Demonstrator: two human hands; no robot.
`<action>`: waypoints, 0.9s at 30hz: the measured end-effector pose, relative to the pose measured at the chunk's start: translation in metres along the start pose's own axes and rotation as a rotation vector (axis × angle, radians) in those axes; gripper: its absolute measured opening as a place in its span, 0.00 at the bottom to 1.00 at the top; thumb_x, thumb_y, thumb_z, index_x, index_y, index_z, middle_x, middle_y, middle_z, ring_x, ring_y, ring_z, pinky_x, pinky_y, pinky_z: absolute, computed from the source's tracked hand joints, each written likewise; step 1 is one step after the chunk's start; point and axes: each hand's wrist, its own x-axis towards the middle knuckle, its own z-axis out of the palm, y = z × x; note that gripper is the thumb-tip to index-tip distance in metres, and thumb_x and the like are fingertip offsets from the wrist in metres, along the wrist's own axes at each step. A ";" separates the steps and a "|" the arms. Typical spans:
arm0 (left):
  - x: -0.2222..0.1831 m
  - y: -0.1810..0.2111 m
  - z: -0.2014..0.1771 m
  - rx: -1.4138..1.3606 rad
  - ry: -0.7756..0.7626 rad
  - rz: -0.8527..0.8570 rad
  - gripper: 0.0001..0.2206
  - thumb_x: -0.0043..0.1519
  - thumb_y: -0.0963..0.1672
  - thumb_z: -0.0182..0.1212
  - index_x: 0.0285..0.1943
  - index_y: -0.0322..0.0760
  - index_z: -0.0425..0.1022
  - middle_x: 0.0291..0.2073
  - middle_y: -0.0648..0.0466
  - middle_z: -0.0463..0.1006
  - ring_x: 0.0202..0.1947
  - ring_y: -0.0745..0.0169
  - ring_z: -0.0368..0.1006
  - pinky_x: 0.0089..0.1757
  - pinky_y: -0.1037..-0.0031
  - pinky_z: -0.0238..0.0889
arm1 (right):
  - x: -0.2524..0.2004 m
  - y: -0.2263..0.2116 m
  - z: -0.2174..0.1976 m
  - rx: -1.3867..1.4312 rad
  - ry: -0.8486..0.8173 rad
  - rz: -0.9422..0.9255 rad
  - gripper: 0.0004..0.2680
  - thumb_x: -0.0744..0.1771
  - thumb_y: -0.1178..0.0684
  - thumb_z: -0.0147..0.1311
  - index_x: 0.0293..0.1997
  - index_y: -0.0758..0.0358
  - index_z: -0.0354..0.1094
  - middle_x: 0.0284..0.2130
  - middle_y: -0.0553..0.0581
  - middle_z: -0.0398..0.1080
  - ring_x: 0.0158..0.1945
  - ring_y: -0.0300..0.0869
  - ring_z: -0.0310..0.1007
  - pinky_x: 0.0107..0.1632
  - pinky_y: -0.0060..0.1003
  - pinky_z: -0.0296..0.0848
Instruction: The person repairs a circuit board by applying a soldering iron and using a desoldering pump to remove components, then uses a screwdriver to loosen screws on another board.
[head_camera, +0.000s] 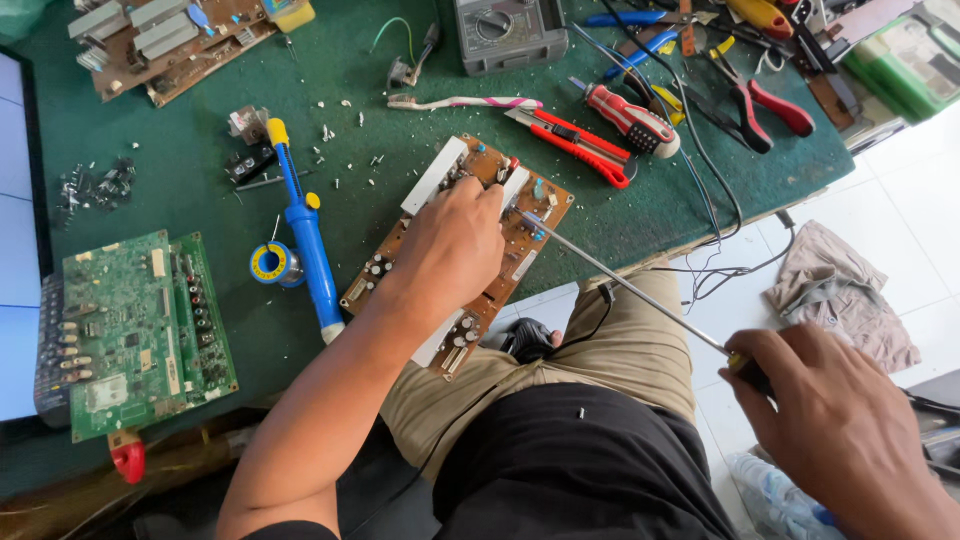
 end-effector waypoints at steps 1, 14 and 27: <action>0.002 -0.003 0.002 -0.001 0.005 0.006 0.04 0.67 0.39 0.52 0.38 0.34 0.70 0.35 0.40 0.73 0.32 0.29 0.74 0.34 0.42 0.67 | 0.008 -0.009 -0.010 -0.059 -0.151 0.128 0.13 0.67 0.35 0.54 0.56 0.34 0.69 0.43 0.47 0.73 0.41 0.50 0.83 0.39 0.49 0.83; 0.013 -0.012 0.004 -0.112 -0.088 -0.108 0.09 0.69 0.40 0.58 0.33 0.31 0.72 0.36 0.41 0.72 0.28 0.41 0.71 0.29 0.50 0.67 | 0.048 0.001 -0.026 -0.137 -0.145 -0.018 0.15 0.68 0.45 0.53 0.63 0.42 0.68 0.57 0.51 0.69 0.40 0.56 0.84 0.38 0.55 0.88; 0.020 -0.014 0.012 -0.078 0.216 0.042 0.03 0.59 0.38 0.65 0.39 0.32 0.77 0.41 0.39 0.73 0.33 0.32 0.75 0.32 0.46 0.70 | 0.086 -0.029 -0.049 0.054 -0.077 0.032 0.17 0.71 0.40 0.50 0.67 0.51 0.65 0.50 0.60 0.73 0.41 0.68 0.80 0.38 0.65 0.80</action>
